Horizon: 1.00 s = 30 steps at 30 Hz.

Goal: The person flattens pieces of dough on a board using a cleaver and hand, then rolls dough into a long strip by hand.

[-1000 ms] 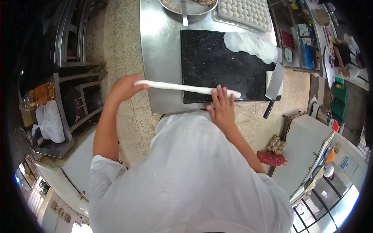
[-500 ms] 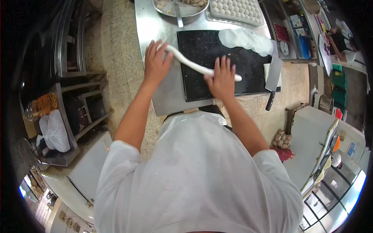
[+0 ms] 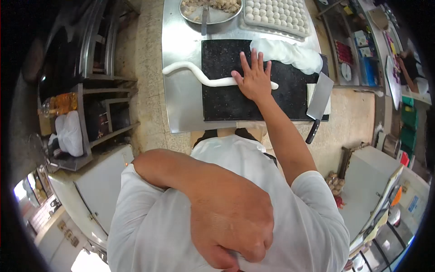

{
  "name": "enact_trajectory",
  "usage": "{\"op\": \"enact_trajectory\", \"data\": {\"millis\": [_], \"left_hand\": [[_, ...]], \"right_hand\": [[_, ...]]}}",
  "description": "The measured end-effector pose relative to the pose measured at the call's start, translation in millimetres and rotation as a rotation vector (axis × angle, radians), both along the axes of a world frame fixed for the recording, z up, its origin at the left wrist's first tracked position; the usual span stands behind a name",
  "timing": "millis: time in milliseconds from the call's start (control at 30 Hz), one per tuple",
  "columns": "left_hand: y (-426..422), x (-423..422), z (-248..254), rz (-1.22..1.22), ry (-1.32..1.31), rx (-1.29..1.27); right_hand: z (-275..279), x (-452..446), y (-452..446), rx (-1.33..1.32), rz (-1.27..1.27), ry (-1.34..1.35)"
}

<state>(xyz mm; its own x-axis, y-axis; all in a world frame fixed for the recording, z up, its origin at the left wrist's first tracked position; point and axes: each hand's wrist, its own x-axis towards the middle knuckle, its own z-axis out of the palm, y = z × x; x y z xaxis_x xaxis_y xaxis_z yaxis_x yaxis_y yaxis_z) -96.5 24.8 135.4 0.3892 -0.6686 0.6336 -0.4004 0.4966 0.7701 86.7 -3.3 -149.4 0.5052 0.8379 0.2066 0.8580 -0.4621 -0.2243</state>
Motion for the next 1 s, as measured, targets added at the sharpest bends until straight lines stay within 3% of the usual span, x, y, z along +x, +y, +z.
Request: {"op": "enact_trajectory", "data": {"millis": [100, 200, 300, 500, 600, 633, 667, 733, 800, 867, 900, 967, 1000], "left_hand": [[-46, 14, -3, -0.014, 0.053, -0.14], [-97, 18, -12, -0.09, 0.642, -0.967], [-135, 22, 8, 0.079, 0.511, -1.059], [-121, 5, 17, -0.143, 0.651, -1.023], [-144, -7, 3, 0.11, 0.234, -1.28], [-136, -16, 63, 0.868, 0.655, -1.443], [-116, -20, 53, 0.886, 0.652, -1.425], [-96, -12, 21, -0.443, 0.534, -1.129], [-97, -30, 11, -0.006, 0.197, -1.299], [-48, -22, 19, -0.448, 0.66, -0.972], [-57, -39, 18, -0.431, 0.67, -0.968], [-92, -74, 16, -0.382, 0.81, -1.257], [-83, -67, 14, -0.352, 0.805, -1.23]], "right_hand": [[-5, -5, -10, 0.043, 0.045, 0.043], [-3, -22, -42, 0.025, 0.23, 0.096], [3, -33, -60, 0.135, 0.285, 0.193], [31, -21, -113, 0.233, 0.095, 0.33], [37, -35, -125, 0.268, -0.009, 0.298], [42, -42, -136, 0.308, -0.056, 0.363], [46, -48, -141, 0.331, -0.125, 0.418], [43, -62, -157, 0.334, -0.174, 0.404], [39, -84, -176, 0.302, -0.247, 0.344], [61, -112, -183, 0.241, -0.351, 0.421], [59, -121, -187, 0.257, -0.362, 0.423], [49, -130, -181, 0.332, -0.31, 0.447], [46, -136, -180, 0.325, -0.372, 0.444]]}}
